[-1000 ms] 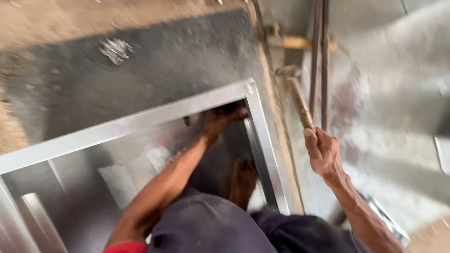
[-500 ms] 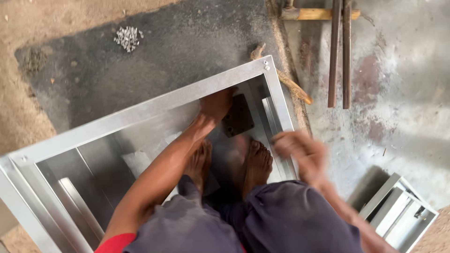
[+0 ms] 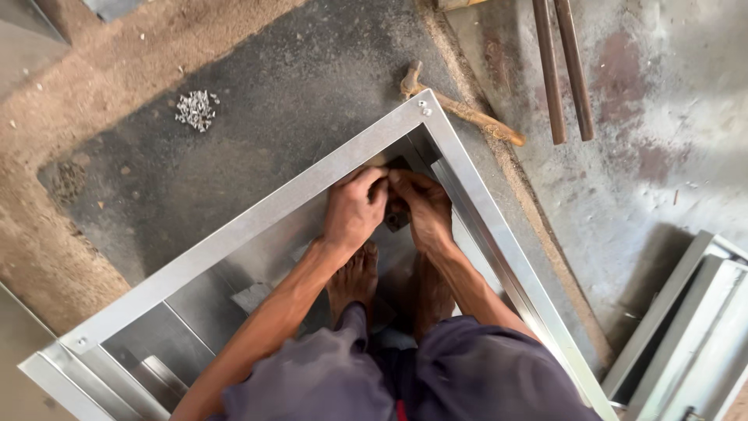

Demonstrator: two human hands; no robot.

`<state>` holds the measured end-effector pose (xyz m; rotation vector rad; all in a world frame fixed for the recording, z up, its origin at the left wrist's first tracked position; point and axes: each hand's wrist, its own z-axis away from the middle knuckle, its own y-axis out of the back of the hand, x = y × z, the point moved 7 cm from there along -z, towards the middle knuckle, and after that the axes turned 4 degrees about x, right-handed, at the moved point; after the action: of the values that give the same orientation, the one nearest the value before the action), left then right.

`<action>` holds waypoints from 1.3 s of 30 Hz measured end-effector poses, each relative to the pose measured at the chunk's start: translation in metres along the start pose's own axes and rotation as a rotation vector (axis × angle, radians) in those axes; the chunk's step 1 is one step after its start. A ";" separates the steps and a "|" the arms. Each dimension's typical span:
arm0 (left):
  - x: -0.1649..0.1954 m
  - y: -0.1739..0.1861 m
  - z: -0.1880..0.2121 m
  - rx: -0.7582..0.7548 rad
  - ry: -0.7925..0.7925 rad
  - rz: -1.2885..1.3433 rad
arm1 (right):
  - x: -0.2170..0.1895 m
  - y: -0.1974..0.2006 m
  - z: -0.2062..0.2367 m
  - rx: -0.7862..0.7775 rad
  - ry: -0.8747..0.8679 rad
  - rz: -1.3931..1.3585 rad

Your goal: The person assembles a metal cabinet frame by hammering a metal sheet into place, attaching a latch, and securing corner joints with rivets. They use a hammer, a metal bar, and a rivet gun to complete the assembly.

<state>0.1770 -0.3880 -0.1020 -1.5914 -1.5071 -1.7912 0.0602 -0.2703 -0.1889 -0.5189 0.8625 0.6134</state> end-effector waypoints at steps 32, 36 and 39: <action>0.041 0.017 -0.097 -0.183 -0.283 -0.119 | 0.024 -0.058 -0.093 -0.296 -0.168 -1.126; 0.042 0.017 -0.094 -0.172 -0.306 -0.188 | 0.014 -0.060 -0.083 -0.361 -0.141 -1.197; 0.042 0.015 -0.098 -0.133 -0.334 -0.198 | 0.002 -0.058 -0.072 -0.430 -0.087 -1.234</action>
<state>0.1225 -0.4590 -0.0415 -1.9460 -1.7792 -1.8293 0.0618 -0.3574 -0.2199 -1.2514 0.1954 -0.3370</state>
